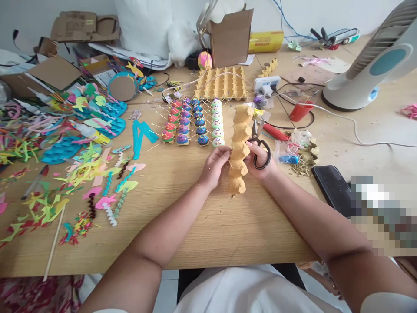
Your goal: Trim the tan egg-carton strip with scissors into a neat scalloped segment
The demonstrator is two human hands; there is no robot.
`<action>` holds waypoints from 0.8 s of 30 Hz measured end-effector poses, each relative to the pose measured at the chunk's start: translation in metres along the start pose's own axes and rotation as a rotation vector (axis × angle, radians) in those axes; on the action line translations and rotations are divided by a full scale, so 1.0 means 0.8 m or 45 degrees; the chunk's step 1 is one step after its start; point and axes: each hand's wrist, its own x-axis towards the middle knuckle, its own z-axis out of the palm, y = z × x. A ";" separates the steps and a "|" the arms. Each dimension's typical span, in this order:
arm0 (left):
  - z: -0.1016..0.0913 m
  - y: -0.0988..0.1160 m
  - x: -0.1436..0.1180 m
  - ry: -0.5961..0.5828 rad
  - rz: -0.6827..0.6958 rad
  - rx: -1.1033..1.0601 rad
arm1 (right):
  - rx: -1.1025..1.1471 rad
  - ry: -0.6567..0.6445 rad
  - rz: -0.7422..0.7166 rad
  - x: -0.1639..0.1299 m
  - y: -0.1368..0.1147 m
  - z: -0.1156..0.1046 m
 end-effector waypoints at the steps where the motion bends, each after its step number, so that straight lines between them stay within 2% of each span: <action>1: 0.001 0.001 -0.001 -0.021 -0.022 -0.009 | -0.035 0.005 -0.008 0.000 -0.001 -0.001; 11: 0.009 0.006 -0.006 -0.130 -0.184 0.048 | -0.319 0.136 -0.171 0.006 -0.007 -0.010; 20: 0.011 0.009 -0.011 -0.250 -0.322 -0.020 | -0.221 0.128 -0.247 0.011 -0.007 -0.013; 24: 0.012 0.009 -0.011 -0.264 -0.376 -0.037 | -0.274 0.168 -0.246 0.011 -0.008 -0.015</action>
